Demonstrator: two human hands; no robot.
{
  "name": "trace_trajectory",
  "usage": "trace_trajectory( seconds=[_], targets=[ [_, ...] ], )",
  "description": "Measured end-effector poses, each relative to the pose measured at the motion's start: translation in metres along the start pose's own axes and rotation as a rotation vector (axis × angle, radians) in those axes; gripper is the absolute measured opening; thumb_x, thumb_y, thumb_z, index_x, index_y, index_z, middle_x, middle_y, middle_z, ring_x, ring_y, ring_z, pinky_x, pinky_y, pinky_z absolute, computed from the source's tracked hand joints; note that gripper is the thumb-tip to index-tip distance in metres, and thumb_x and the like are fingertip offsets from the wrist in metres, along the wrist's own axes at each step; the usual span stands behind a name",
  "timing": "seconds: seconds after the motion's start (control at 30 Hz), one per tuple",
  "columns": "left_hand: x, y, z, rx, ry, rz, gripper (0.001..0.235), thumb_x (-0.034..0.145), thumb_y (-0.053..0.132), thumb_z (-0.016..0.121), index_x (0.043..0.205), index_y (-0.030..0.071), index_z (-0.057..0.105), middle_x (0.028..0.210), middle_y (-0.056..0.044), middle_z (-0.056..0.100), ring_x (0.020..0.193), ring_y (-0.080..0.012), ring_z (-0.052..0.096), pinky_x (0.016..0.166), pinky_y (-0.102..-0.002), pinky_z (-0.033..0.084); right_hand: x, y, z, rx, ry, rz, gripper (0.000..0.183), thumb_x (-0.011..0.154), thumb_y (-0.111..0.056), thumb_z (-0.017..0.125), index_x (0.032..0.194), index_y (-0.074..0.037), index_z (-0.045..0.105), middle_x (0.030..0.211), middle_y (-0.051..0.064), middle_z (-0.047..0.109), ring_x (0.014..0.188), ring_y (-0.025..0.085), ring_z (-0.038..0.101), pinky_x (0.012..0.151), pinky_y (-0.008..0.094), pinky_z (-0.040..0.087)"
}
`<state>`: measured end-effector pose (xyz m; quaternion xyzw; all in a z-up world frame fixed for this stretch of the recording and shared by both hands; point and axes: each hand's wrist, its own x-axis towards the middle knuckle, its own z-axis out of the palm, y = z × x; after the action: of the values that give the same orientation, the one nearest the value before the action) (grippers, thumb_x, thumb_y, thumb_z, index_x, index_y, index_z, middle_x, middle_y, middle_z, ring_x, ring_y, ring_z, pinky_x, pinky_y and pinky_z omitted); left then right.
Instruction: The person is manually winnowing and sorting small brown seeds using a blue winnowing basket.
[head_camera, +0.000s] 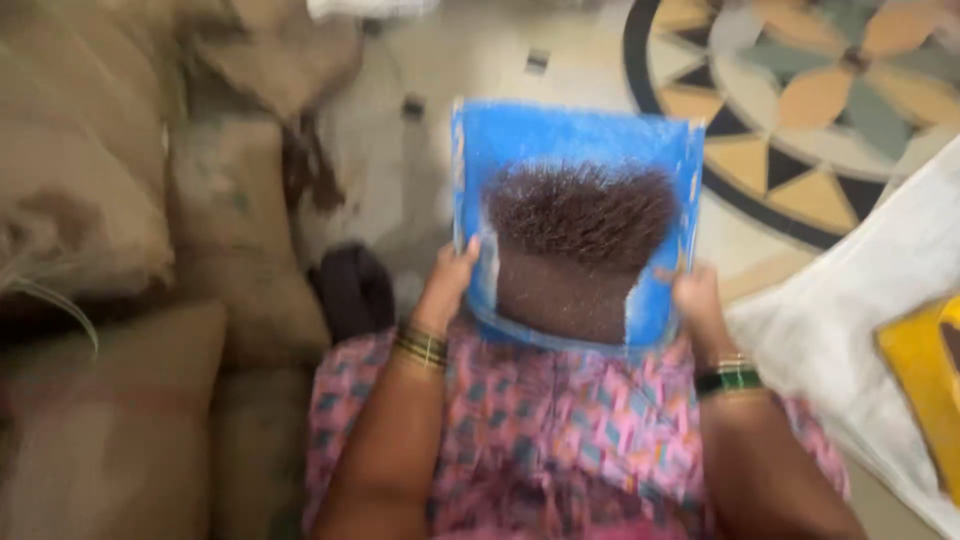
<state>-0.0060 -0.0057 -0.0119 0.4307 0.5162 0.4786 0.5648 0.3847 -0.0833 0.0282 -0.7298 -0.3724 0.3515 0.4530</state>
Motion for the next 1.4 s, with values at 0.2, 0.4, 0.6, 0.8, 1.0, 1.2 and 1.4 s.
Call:
trace_trajectory(
  seconds=[0.2,0.4,0.6,0.8,1.0,1.2,1.4],
  targets=[
    [0.032,0.011,-0.006,0.014,0.042,-0.152,0.046,0.094,0.036,0.07,0.118,-0.002,0.07,0.107,-0.01,0.073,0.095,-0.0208,0.065,0.088,-0.041,0.053,0.024,-0.009,-0.005,0.196,-0.056,-0.184,0.016,0.083,0.001,0.063,0.091,0.008,0.075,0.081,0.012,0.072,0.068,0.021,0.066,0.063,0.035,0.054],
    [0.01,0.126,0.031,0.333,0.275,0.715,0.034,0.1,0.029,0.077,0.12,0.001,0.078,0.125,-0.029,0.055,0.113,-0.0337,0.055,0.097,-0.046,0.046,-0.019,-0.146,-0.059,0.445,0.044,-0.499,0.021,0.08,0.004,0.058,0.097,-0.001,0.068,0.086,0.003,0.069,0.071,0.015,0.065,0.064,0.029,0.053],
    [0.025,-0.02,-0.001,-0.018,0.047,0.078,0.036,0.094,0.024,0.07,0.122,0.001,0.069,0.108,-0.003,0.072,0.096,-0.0142,0.064,0.09,-0.035,0.052,0.057,0.085,-0.012,-0.034,0.232,-0.444,0.01,0.079,-0.001,0.061,0.086,-0.007,0.064,0.071,0.01,0.061,0.059,0.022,0.056,0.052,0.038,0.045],
    [0.009,-0.009,-0.009,0.062,-0.026,-0.187,0.032,0.09,0.018,0.073,0.114,-0.002,0.073,0.097,-0.007,0.075,0.083,-0.0187,0.066,0.078,-0.039,0.054,-0.013,0.004,-0.018,0.317,-0.247,-0.317,0.018,0.088,0.0,0.054,0.072,-0.004,0.061,0.067,0.003,0.06,0.057,0.014,0.054,0.052,0.03,0.043],
    [-0.011,0.136,0.014,0.296,0.238,0.539,0.029,0.091,0.02,0.078,0.112,0.0,0.076,0.114,-0.01,0.071,0.103,-0.0211,0.067,0.094,-0.039,0.053,-0.054,-0.156,-0.055,0.267,0.105,-0.455,0.013,0.075,0.006,0.055,0.082,-0.003,0.061,0.073,0.0,0.06,0.061,0.011,0.054,0.053,0.027,0.041],
    [0.026,0.009,-0.004,-0.305,0.032,-0.035,0.029,0.089,0.018,0.075,0.115,0.004,0.071,0.105,-0.007,0.072,0.091,-0.0201,0.067,0.084,-0.039,0.055,-0.018,0.006,0.004,0.026,0.075,-0.62,0.005,0.084,0.003,0.057,0.08,0.002,0.058,0.071,0.008,0.052,0.071,0.017,0.049,0.06,0.034,0.042],
    [0.026,-0.004,-0.006,0.1,0.014,-0.159,0.024,0.088,0.013,0.076,0.108,0.0,0.075,0.092,-0.006,0.074,0.078,-0.0179,0.065,0.071,-0.039,0.054,0.0,0.001,-0.003,0.241,-0.039,-0.153,0.012,0.079,0.005,0.047,0.079,0.003,0.059,0.066,0.007,0.058,0.054,0.016,0.051,0.047,0.031,0.039]
  ],
)
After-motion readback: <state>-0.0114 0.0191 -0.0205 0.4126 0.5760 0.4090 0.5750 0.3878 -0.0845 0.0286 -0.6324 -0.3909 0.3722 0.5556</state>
